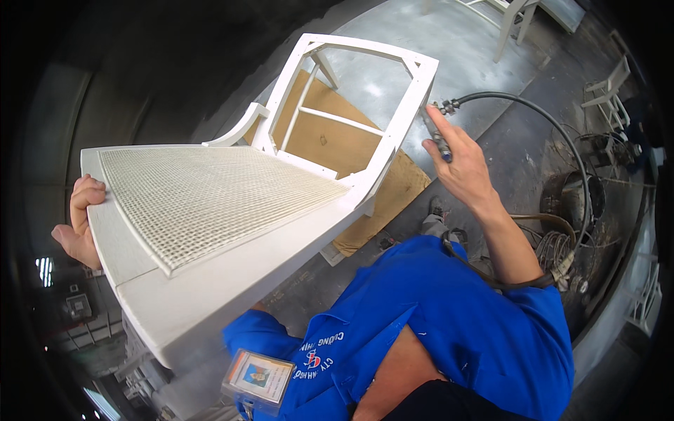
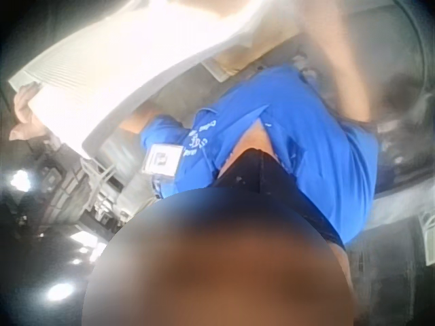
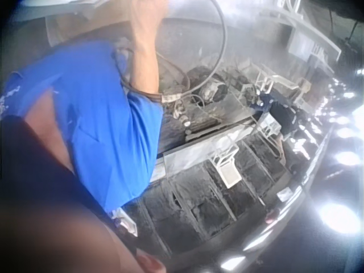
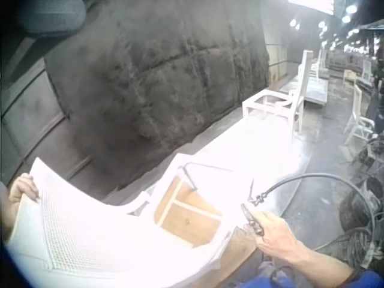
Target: The person spray paints white plastic chairs using a handheld spray gun. They pick up each chair, rotate it to coat all sides, and place it back on the floor. The process is repeated for several chairs in a workshop setting.
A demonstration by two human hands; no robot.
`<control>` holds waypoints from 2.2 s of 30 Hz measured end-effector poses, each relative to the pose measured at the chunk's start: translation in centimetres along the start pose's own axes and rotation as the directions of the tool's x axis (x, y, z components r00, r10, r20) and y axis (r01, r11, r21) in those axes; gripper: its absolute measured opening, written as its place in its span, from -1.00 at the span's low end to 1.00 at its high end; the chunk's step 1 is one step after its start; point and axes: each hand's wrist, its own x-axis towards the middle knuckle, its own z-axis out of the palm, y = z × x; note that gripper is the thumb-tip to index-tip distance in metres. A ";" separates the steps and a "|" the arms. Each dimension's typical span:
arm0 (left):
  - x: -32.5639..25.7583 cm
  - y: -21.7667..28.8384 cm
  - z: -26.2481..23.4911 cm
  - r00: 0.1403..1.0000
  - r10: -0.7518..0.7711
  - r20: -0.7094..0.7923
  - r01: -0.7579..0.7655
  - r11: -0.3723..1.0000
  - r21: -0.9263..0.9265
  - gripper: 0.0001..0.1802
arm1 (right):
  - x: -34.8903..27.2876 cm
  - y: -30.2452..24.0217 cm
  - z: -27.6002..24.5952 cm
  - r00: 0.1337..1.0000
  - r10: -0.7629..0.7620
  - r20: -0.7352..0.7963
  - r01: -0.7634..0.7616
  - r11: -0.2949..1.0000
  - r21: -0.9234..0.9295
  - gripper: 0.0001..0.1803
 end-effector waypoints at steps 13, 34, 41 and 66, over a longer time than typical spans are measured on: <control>-2.1 3.3 9.4 0.890 0.003 -0.455 0.019 0.999 0.044 -0.31 | 4.6 -8.4 10.5 0.996 -0.082 0.016 0.081 0.994 0.067 -0.39; 3.7 -1.6 -0.9 0.830 0.434 0.352 -0.537 0.793 0.288 -0.30 | -4.5 -6.0 2.3 0.961 0.076 -0.267 -0.046 0.992 0.116 -0.37; 4.5 -4.6 -5.7 0.878 0.331 0.345 -0.458 0.789 0.409 -0.49 | -6.8 -1.5 -1.9 0.910 0.259 -0.324 -0.182 0.951 0.250 -0.39; 22.5 6.1 47.4 0.984 0.143 0.105 -0.141 0.268 0.953 -0.01 | -11.8 22.9 -18.2 0.547 0.691 -0.473 -0.433 0.716 0.547 -0.40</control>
